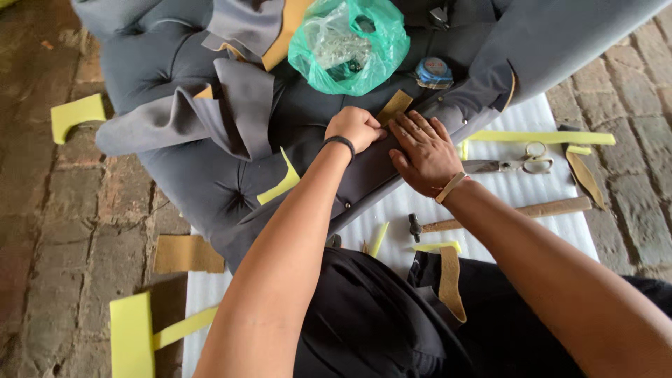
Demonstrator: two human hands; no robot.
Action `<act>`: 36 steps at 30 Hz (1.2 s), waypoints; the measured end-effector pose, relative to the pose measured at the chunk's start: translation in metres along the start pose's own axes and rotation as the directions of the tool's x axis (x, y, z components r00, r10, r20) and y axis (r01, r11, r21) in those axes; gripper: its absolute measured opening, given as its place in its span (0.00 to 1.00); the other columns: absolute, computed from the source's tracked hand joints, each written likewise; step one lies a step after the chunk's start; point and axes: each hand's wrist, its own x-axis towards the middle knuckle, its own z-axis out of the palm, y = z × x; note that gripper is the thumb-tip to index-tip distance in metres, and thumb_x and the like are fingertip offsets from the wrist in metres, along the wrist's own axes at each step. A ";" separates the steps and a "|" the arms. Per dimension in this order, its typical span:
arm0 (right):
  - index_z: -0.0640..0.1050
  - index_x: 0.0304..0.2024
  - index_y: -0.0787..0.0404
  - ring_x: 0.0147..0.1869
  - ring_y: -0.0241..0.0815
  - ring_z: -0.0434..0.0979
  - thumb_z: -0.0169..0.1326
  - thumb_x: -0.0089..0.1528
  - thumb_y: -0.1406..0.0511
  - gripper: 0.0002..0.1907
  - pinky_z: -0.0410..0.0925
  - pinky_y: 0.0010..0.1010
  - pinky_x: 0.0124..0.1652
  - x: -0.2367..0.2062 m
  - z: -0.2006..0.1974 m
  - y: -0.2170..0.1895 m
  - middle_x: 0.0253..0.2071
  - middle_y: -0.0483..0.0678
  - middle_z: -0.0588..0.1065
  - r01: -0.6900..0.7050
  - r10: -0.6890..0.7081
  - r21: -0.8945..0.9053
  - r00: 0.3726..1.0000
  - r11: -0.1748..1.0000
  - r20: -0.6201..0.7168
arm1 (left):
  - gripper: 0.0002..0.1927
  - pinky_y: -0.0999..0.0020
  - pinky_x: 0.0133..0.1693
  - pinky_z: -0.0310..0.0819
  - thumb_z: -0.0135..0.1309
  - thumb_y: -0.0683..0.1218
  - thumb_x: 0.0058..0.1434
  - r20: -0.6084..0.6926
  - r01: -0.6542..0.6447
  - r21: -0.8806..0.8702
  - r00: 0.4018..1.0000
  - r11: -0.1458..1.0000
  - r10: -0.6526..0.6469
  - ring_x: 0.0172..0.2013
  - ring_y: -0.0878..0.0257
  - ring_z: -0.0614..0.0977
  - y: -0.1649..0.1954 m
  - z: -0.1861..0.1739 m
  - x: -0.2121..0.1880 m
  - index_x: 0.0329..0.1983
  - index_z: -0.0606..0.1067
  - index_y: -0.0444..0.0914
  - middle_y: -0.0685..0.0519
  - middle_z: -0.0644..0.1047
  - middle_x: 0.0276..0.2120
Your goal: The person sits on the floor in front of a tufted gray sofa backrest and hammers upholstery tacks along its edge, placing each tack by hand and driving it in with a claw hammer. They also cut a strip of backing material with scissors and press the fabric edge flat before hammering.
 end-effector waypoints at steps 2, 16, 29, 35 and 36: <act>0.66 0.70 0.62 0.78 0.55 0.55 0.49 0.65 0.56 0.33 0.47 0.54 0.70 -0.001 -0.001 0.000 0.72 0.56 0.63 -0.008 0.008 0.003 0.999 1.000 0.036 | 0.11 0.65 0.46 0.78 0.68 0.51 0.51 0.004 -0.003 -0.074 1.000 0.997 0.004 0.40 0.59 0.86 -0.006 0.004 -0.001 0.37 0.85 0.45 0.52 0.85 0.36; 0.68 0.72 0.59 0.79 0.57 0.58 0.48 0.68 0.57 0.30 0.48 0.56 0.73 0.007 0.033 0.004 0.74 0.55 0.65 0.024 -0.016 0.073 0.993 0.997 -0.115 | 0.14 0.64 0.41 0.77 0.64 0.46 0.58 -0.442 -0.206 0.051 0.873 0.977 0.208 0.45 0.56 0.82 -0.085 -0.072 -0.233 0.46 0.82 0.36 0.46 0.82 0.46; 0.62 0.76 0.59 0.81 0.60 0.50 0.44 0.71 0.53 0.34 0.40 0.61 0.72 0.023 0.059 0.008 0.77 0.57 0.59 -0.025 0.033 0.145 0.998 0.989 -0.049 | 0.31 0.69 0.42 0.74 0.64 0.63 0.56 -0.603 0.294 -0.507 0.551 0.810 -0.577 0.37 0.62 0.81 -0.116 -0.059 -0.297 0.45 0.79 0.31 0.47 0.82 0.35; 0.61 0.76 0.58 0.81 0.60 0.48 0.42 0.70 0.53 0.34 0.39 0.62 0.71 0.024 0.057 0.006 0.77 0.57 0.56 -0.076 0.075 0.128 0.997 0.989 0.015 | 0.43 0.64 0.43 0.74 0.74 0.65 0.51 -0.798 0.297 -0.159 0.523 0.942 -0.300 0.43 0.55 0.80 -0.118 -0.058 -0.293 0.54 0.71 0.29 0.40 0.79 0.44; 0.61 0.76 0.58 0.81 0.60 0.47 0.42 0.70 0.53 0.34 0.39 0.62 0.71 0.024 0.054 0.005 0.77 0.57 0.56 -0.089 0.086 0.129 0.996 0.988 0.031 | 0.42 0.65 0.43 0.74 0.73 0.63 0.52 -0.787 0.282 -0.176 0.536 0.943 -0.307 0.42 0.57 0.80 -0.118 -0.053 -0.299 0.55 0.71 0.30 0.41 0.79 0.44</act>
